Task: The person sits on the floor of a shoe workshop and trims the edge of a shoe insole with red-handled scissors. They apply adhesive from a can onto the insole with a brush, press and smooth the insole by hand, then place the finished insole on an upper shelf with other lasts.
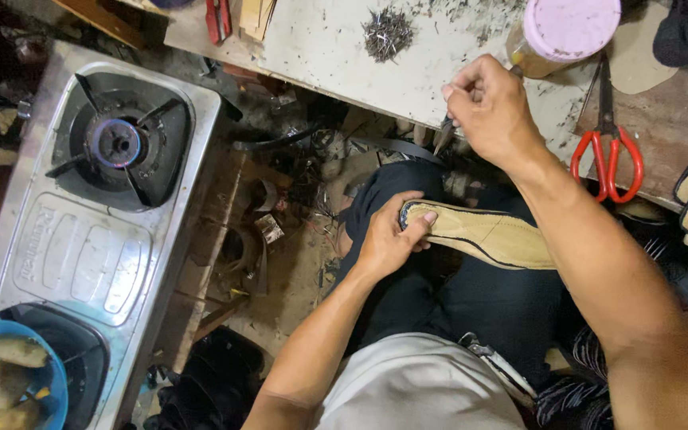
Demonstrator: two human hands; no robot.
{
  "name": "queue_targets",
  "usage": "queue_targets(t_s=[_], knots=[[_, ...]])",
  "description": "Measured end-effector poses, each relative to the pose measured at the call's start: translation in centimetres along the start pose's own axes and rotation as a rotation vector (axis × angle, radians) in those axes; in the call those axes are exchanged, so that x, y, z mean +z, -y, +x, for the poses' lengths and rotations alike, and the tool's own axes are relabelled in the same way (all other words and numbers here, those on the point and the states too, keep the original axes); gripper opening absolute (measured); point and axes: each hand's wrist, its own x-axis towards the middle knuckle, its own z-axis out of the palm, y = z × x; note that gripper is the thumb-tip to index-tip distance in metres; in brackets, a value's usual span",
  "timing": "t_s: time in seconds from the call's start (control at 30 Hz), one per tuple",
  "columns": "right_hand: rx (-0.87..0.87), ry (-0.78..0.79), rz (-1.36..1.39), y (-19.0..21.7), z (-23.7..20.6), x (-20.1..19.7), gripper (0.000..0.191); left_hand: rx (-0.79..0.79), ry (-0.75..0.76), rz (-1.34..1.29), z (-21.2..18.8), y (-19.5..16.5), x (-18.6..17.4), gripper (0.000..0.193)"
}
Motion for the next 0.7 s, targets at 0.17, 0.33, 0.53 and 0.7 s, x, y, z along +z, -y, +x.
queue_targets(t_s=[0.17, 0.33, 0.53, 0.7], knots=[[-0.017, -0.031, 0.219, -0.6, 0.1, 0.3, 0.027, 0.004, 0.005, -0.028, -0.1, 0.1, -0.1, 0.049], [0.023, 0.054, 0.161, 0.5, 0.1, -0.4, 0.031, 0.020, -0.010, -0.012, 0.0, 0.0, -0.2, 0.048], [0.185, 0.235, 0.123, 3.2, -5.4, 1.3, 0.016, 0.053, -0.032, -0.008, 0.0, 0.3, -0.3, 0.047], [-0.084, 0.293, -0.219, 4.4, -9.5, 2.0, 0.015, 0.066, -0.031, -0.008, 0.3, 0.4, -0.4, 0.042]])
